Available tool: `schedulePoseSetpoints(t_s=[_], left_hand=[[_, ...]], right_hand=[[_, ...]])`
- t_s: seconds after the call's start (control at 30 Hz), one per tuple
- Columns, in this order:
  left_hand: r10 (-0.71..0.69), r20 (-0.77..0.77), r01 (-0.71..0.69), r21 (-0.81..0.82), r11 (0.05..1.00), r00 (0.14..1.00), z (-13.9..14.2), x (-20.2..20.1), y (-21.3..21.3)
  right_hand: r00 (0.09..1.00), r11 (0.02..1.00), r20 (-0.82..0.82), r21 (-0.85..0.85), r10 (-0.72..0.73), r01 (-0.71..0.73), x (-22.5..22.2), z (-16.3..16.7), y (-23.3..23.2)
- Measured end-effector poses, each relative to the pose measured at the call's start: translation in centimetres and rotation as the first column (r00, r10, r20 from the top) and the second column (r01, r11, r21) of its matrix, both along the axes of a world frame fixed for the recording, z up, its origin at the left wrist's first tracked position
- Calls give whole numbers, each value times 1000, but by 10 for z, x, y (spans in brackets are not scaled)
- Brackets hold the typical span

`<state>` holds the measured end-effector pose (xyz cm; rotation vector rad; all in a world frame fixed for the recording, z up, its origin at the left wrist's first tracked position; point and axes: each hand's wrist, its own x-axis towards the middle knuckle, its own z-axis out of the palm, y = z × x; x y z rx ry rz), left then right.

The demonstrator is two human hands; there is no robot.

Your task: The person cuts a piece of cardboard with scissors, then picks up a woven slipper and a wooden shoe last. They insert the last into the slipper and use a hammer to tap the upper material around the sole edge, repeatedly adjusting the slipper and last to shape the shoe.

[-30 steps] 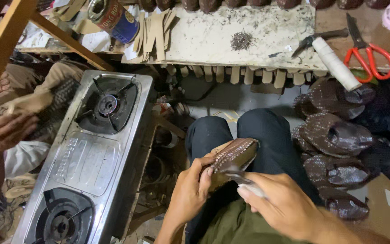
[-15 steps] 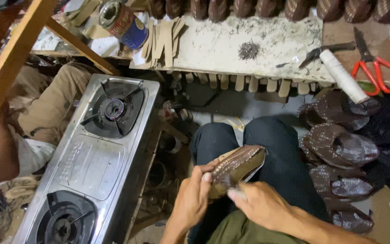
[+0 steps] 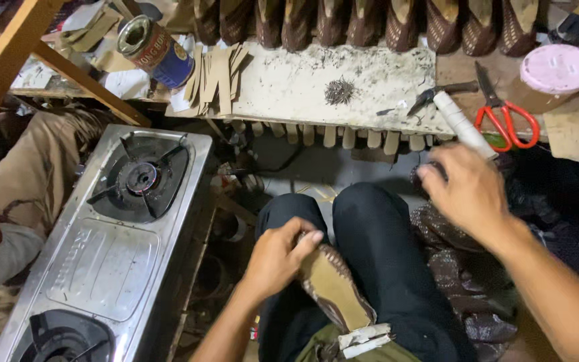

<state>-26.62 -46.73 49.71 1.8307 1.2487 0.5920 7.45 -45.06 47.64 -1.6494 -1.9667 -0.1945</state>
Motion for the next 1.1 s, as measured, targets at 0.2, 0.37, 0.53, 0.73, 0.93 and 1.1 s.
schedulePoseSetpoints(t_s=[0.2, 0.37, 0.53, 0.73, 0.93, 1.1], left_hand=[[282, 340, -208, -237, 949, 897, -62, 62, 19], [283, 637, 103, -499, 860, 717, -102, 91, 51], [255, 649, 171, -518, 838, 717, -128, 85, 76], [216, 687, 186, -461, 868, 694, -145, 87, 79], [225, 653, 187, -499, 846, 723, -141, 90, 69], [211, 700, 211, -465, 860, 683, -135, 87, 66]], right_hand=[[904, 939, 304, -73, -299, 335, 66, -34, 86], [981, 961, 27, -197, -193, 195, 81, -24, 98], [646, 994, -760, -7, -73, 105, 35, 6, 0], [812, 992, -583, -80, 36, -101, -59, -53, -99], [466, 995, -884, -13, 33, -95, -46, -65, -152], [969, 986, -190, -15, 160, -165, -53, -87, -132]])
